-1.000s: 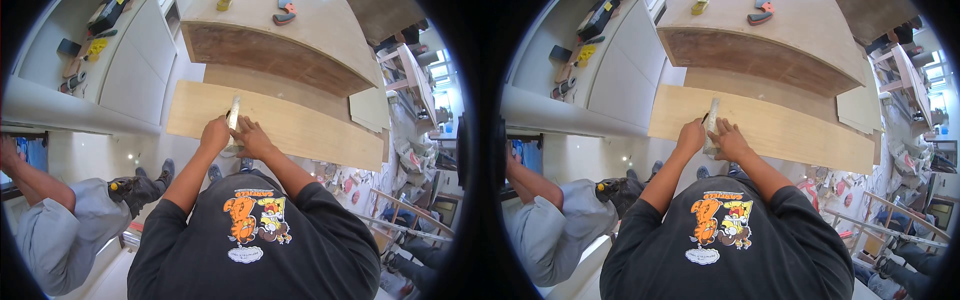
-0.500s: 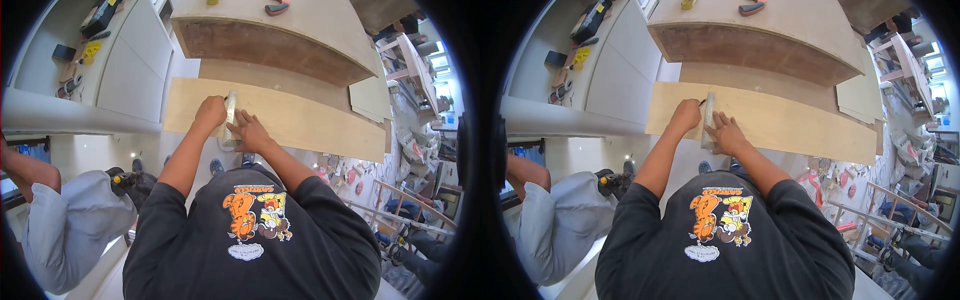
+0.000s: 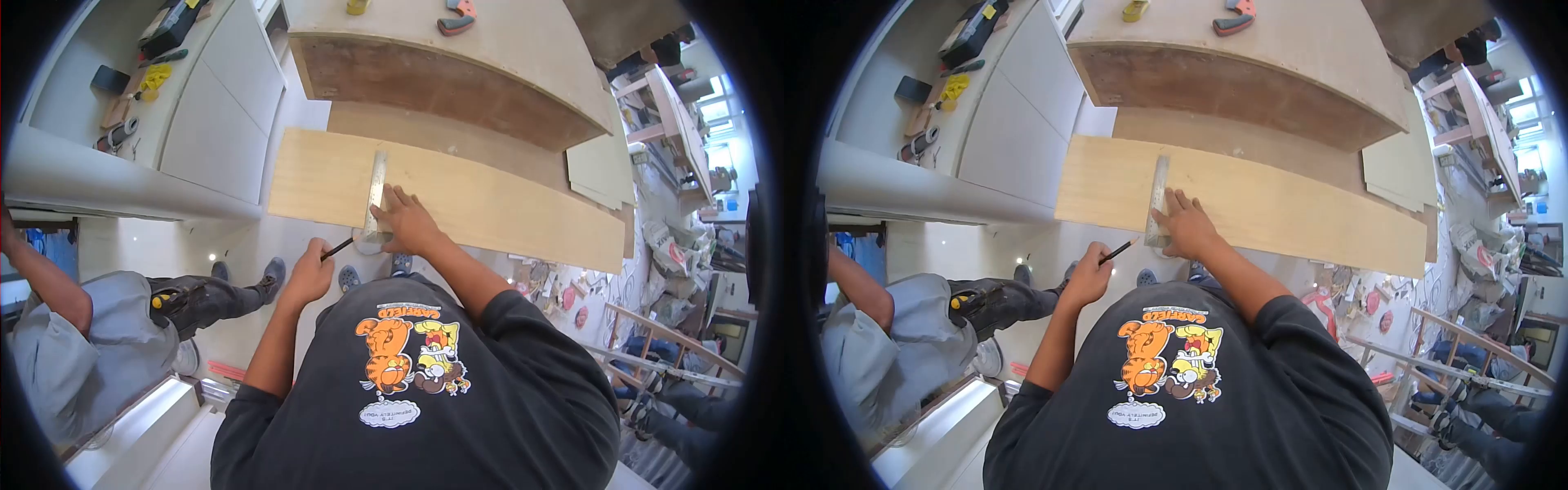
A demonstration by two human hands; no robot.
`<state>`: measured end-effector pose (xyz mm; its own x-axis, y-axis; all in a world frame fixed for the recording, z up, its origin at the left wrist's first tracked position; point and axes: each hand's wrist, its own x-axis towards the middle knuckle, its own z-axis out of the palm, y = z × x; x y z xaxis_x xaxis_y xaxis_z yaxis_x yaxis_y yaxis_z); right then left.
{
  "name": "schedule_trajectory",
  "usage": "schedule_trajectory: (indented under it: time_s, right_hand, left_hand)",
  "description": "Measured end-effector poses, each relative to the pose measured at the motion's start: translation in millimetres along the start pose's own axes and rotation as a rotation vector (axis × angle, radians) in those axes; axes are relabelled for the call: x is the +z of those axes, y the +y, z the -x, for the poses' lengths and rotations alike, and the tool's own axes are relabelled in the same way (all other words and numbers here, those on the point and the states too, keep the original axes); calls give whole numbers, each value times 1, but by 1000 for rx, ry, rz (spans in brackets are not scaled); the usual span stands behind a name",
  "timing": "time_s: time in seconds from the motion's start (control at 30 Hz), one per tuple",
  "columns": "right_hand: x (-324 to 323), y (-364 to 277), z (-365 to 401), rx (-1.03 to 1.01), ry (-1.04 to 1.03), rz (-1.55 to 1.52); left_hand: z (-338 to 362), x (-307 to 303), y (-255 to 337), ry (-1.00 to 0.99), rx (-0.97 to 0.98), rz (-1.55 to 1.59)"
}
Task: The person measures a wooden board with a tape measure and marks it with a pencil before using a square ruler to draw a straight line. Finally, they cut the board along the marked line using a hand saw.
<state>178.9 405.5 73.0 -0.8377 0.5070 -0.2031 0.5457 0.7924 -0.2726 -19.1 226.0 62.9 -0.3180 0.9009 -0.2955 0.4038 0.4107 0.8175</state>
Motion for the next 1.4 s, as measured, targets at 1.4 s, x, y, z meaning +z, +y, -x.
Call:
schedule_trajectory:
  time_s: [1.4]
  right_hand:
    - [-1, 81, -86, 87, 189, 23]
  left_hand:
    - [-49, 84, 24, 276, 238, -318]
